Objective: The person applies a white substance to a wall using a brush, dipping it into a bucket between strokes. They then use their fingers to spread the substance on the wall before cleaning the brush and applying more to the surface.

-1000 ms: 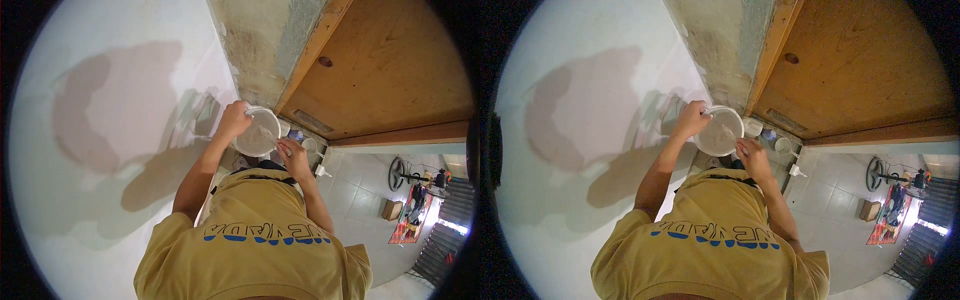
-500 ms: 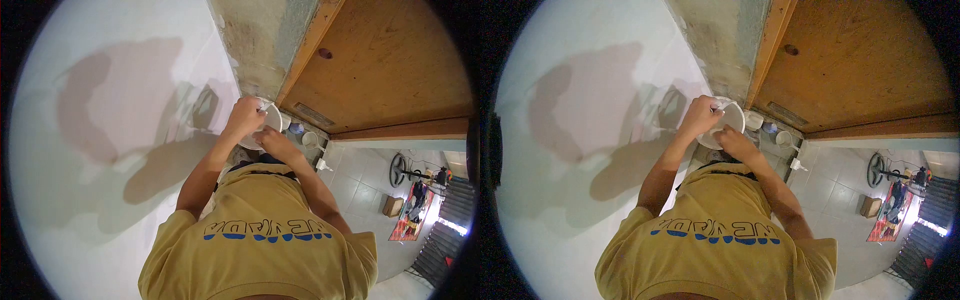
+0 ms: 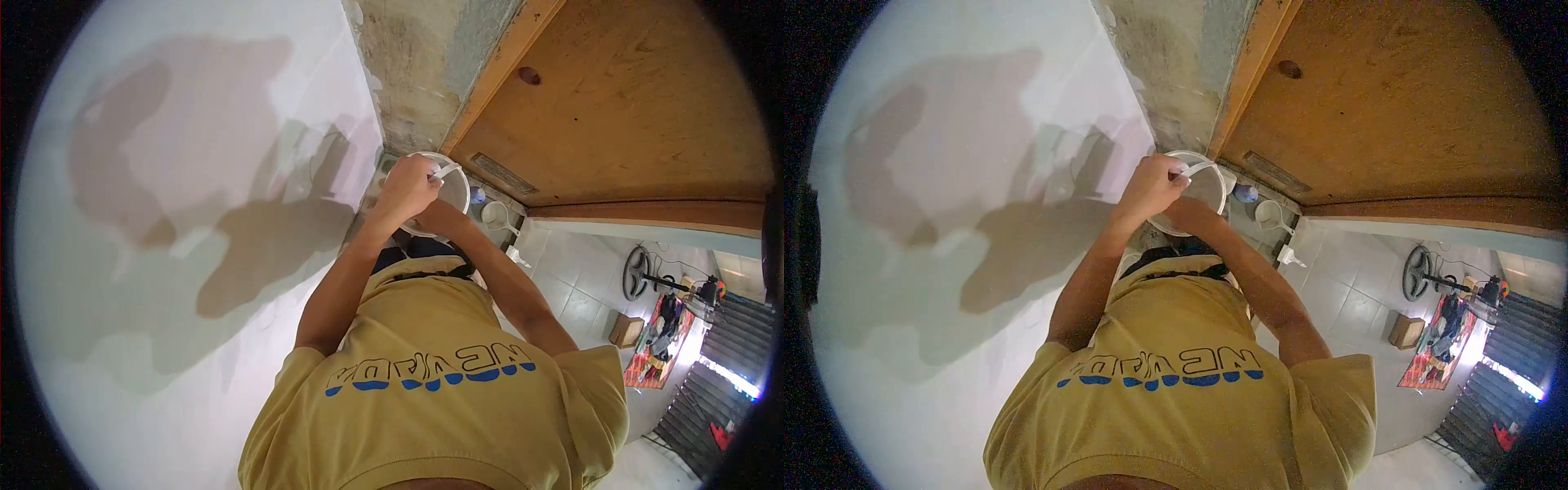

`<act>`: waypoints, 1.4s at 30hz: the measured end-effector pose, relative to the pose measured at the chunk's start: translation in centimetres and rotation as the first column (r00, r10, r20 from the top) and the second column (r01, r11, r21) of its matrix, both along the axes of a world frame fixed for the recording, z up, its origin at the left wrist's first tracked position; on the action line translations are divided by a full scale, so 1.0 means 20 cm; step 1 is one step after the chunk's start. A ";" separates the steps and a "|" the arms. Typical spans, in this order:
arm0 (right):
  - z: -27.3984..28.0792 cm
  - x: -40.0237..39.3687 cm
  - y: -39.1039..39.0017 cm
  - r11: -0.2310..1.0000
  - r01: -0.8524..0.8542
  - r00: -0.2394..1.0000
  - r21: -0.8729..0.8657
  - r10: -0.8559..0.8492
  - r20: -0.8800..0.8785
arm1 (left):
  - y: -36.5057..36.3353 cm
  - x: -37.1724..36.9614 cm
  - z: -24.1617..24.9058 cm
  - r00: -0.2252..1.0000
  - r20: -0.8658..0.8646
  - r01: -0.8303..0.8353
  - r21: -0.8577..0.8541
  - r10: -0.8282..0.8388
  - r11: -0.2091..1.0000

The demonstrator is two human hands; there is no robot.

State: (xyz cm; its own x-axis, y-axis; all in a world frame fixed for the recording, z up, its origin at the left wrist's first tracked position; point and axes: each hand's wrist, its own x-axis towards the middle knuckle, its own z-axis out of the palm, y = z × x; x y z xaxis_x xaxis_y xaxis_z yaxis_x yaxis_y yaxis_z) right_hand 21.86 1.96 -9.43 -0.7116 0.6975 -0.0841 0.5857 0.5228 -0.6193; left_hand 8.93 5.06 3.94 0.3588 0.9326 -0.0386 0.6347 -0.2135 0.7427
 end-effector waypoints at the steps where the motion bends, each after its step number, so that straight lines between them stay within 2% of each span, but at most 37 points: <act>1: -0.01 0.01 -0.01 0.998 -0.001 1.000 0.062 0.002 -0.004 | -0.01 0.01 -0.01 1.000 -0.001 -0.002 -0.003 0.002 1.000; 2: -0.02 0.02 -0.01 0.998 -0.002 1.000 0.061 0.003 -0.006 | -0.02 0.02 -0.01 1.000 0.015 -0.001 -0.018 0.001 1.000; 4: -0.02 0.03 -0.02 0.989 0.066 0.988 0.131 -0.047 -0.144 | -0.02 0.03 -0.01 1.000 0.025 0.007 -0.031 -0.006 0.999; 8: -0.05 0.04 -0.01 0.991 0.113 0.985 0.076 -0.102 -0.139 | -0.03 0.07 -0.04 0.999 0.009 0.045 -0.006 -0.045 0.999; 10: -0.11 0.05 0.01 0.970 0.139 0.987 -0.200 -0.119 0.105 | -0.03 0.10 -0.06 0.999 0.019 0.042 -0.004 -0.042 0.999; 11: -0.15 0.07 0.01 0.970 0.143 0.987 -0.198 -0.124 0.104 | -0.03 0.10 -0.07 0.998 0.029 0.055 -0.005 -0.054 0.998; 13: -0.14 0.08 0.00 0.936 0.193 0.973 -0.295 -0.220 -0.064 | -0.04 0.12 -0.07 0.997 0.036 0.071 -0.006 -0.070 0.997; 16: -0.04 0.11 -0.03 0.903 0.235 0.958 -0.360 -0.279 -0.073 | -0.06 0.15 -0.08 0.999 0.031 0.040 0.002 -0.040 0.999; 17: -0.08 0.12 -0.02 0.902 0.241 0.955 -0.358 -0.285 -0.077 | -0.05 0.16 -0.10 0.998 0.019 0.058 -0.037 -0.057 0.998; 19: -0.24 0.14 -0.03 0.998 0.029 0.990 -0.056 -0.021 0.141 | -0.05 0.16 -0.14 0.996 0.005 0.088 -0.083 -0.088 0.993; 20: -0.30 0.14 -0.05 0.998 0.039 0.990 -0.058 -0.031 0.141 | -0.05 0.17 -0.15 0.998 0.021 0.067 -0.042 -0.066 0.997; 21: -0.32 0.14 -0.06 0.983 0.145 0.988 -0.114 -0.137 0.073 | -0.05 0.17 -0.15 0.998 0.041 0.043 0.004 -0.043 0.999; 22: -0.34 0.14 -0.06 0.955 0.243 0.969 -0.171 -0.245 0.009 | -0.04 0.18 -0.14 0.998 0.043 0.052 0.010 -0.052 0.999; 23: -0.36 0.13 -0.06 0.954 0.251 0.968 -0.165 -0.252 0.009 | -0.03 0.18 -0.13 0.998 0.052 0.041 -0.027 -0.039 0.999; 25: -0.34 0.11 -0.07 0.952 0.281 0.935 0.125 -0.300 0.189 | -0.01 0.18 -0.12 0.997 0.062 0.038 -0.062 -0.034 0.997; 26: -0.34 0.11 -0.06 0.950 0.287 0.932 0.126 -0.307 0.192 | -0.01 0.18 -0.11 0.996 0.083 0.027 -0.078 -0.020 0.997; 28: -0.21 0.08 -0.03 0.974 0.224 0.868 0.026 -0.212 0.449 | -0.02 0.19 -0.12 0.994 0.107 0.024 -0.090 -0.015 0.996; 29: -0.25 0.09 -0.03 0.972 0.230 0.865 0.036 -0.221 0.451 | -0.02 0.20 -0.14 0.994 0.112 0.025 -0.058 -0.018 0.998; 31: -0.38 0.14 -0.02 0.847 0.389 0.911 0.361 -0.412 -0.017 | 0.02 0.21 -0.15 0.993 0.118 0.030 -0.006 -0.029 1.000; 32: -0.41 0.16 -0.02 0.841 0.394 0.909 0.370 -0.417 -0.021 | 0.03 0.21 -0.16 0.990 0.132 0.049 -0.036 -0.044 0.998; 34: -0.33 0.17 0.00 0.912 0.332 0.888 0.242 -0.389 0.247 | 0.04 0.19 -0.17 0.988 0.146 0.069 -0.066 -0.059 0.995; 35: -0.29 0.17 0.00 0.909 0.333 0.886 0.251 -0.392 0.246 | 0.05 0.19 -0.18 0.990 0.137 0.050 -0.039 -0.044 0.998; 37: -0.02 0.14 -0.03 0.941 0.274 0.864 0.196 -0.331 0.379 | 0.10 0.18 -0.18 0.991 0.133 0.031 -0.012 -0.029 0.999; 38: -0.02 0.14 -0.04 0.942 0.275 0.864 0.192 -0.330 0.382 | 0.11 0.16 -0.18 0.986 0.159 0.043 -0.020 -0.039 0.999; 40: 0.01 0.15 -0.08 0.879 0.208 0.928 0.429 -0.316 0.197 | 0.12 0.11 -0.18 0.981 0.187 0.053 -0.039 -0.045 0.998; 41: 0.04 0.15 -0.10 0.880 0.206 0.929 0.427 -0.314 0.198 | 0.15 0.09 -0.18 0.990 0.125 0.073 -0.067 -0.064 0.995; 42: 0.17 0.13 -0.10 0.896 0.218 0.933 0.387 -0.308 0.188 | 0.18 0.08 -0.17 0.994 0.063 0.089 -0.091 -0.083 0.992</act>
State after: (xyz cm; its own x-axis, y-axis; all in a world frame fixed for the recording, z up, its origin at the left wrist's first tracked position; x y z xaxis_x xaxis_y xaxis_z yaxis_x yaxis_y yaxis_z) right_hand 24.54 -0.06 -6.04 -0.4876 0.8710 0.0600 0.8383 0.4863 -0.2466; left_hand 10.46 8.59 0.60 0.4420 0.8914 -0.1002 0.5711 -0.1935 0.7978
